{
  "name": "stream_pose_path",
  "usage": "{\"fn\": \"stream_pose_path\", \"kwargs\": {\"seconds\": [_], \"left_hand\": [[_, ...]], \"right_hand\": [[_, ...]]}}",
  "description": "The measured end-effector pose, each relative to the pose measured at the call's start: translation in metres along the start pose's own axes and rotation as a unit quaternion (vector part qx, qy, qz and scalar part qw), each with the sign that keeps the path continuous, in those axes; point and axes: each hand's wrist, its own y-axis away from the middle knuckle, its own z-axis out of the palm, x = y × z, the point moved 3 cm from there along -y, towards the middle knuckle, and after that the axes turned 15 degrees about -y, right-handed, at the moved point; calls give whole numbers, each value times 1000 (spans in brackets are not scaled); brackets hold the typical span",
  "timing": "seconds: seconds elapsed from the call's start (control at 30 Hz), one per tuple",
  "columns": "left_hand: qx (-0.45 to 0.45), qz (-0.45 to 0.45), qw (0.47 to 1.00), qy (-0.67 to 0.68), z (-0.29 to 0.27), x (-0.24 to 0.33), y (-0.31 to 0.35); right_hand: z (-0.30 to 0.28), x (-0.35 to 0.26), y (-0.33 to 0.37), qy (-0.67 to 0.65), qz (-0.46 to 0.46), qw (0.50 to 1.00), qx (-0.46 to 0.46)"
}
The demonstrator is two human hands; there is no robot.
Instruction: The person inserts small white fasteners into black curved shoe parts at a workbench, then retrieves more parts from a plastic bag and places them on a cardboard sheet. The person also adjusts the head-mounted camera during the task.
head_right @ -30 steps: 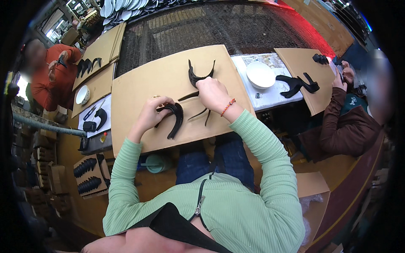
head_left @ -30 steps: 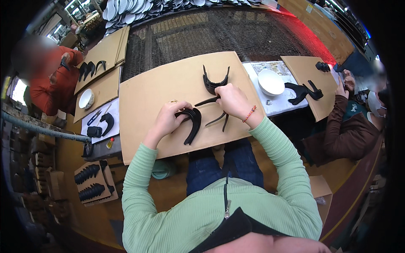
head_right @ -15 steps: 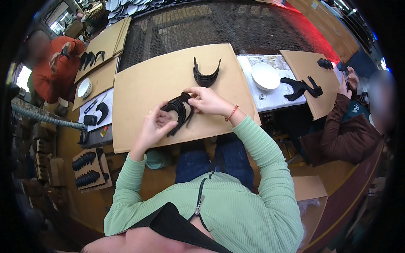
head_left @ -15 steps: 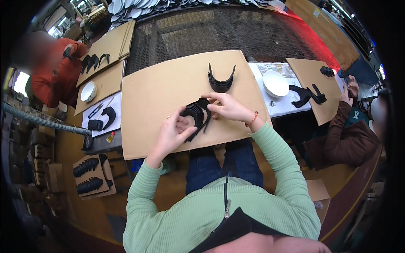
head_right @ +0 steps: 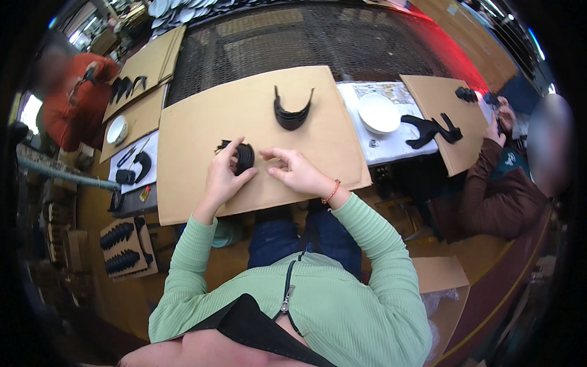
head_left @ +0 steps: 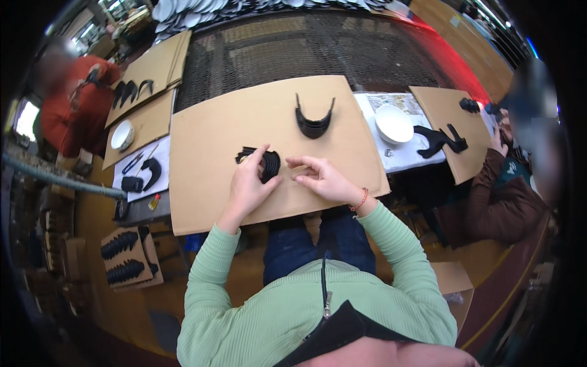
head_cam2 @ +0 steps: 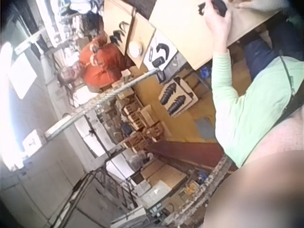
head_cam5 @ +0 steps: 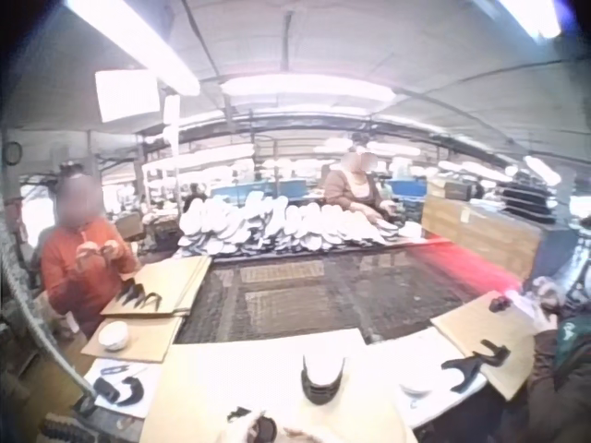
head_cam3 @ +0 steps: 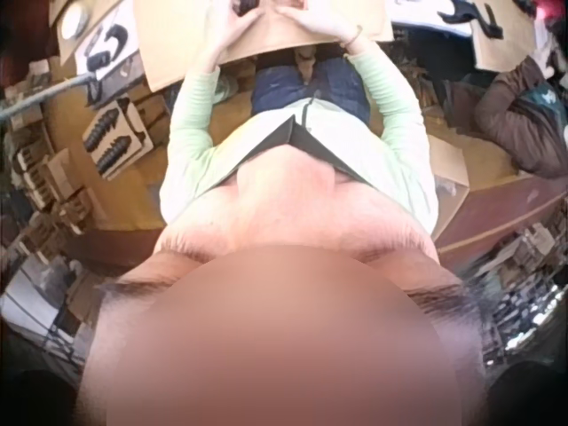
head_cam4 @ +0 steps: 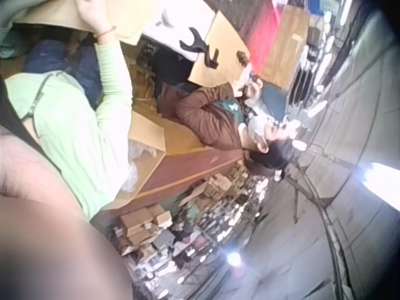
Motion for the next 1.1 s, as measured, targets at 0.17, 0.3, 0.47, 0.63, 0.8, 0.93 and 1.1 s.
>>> {"fn": "stream_pose_path", "kwargs": {"seconds": [0.17,0.3,0.47,0.63,0.8,0.93,1.1], "left_hand": [[21,-20,996,82,-11,2,2],[79,-5,978,193,-31,20,19],[-56,122,909,395,-20,59,56],[-469,120,772,413,42,99,93],[-578,84,703,404,80,108,111],[-608,84,690,384,96,109,113],[-628,64,698,339,117,109,121]], "right_hand": [[-13,-19,53,96,-74,993,3],[-24,-14,119,-6,-17,989,145],[-4,14,206,14,91,947,308],[34,40,272,92,136,888,430],[75,51,327,74,148,804,571],[105,59,355,31,143,746,650],[123,66,400,54,147,660,735]]}}
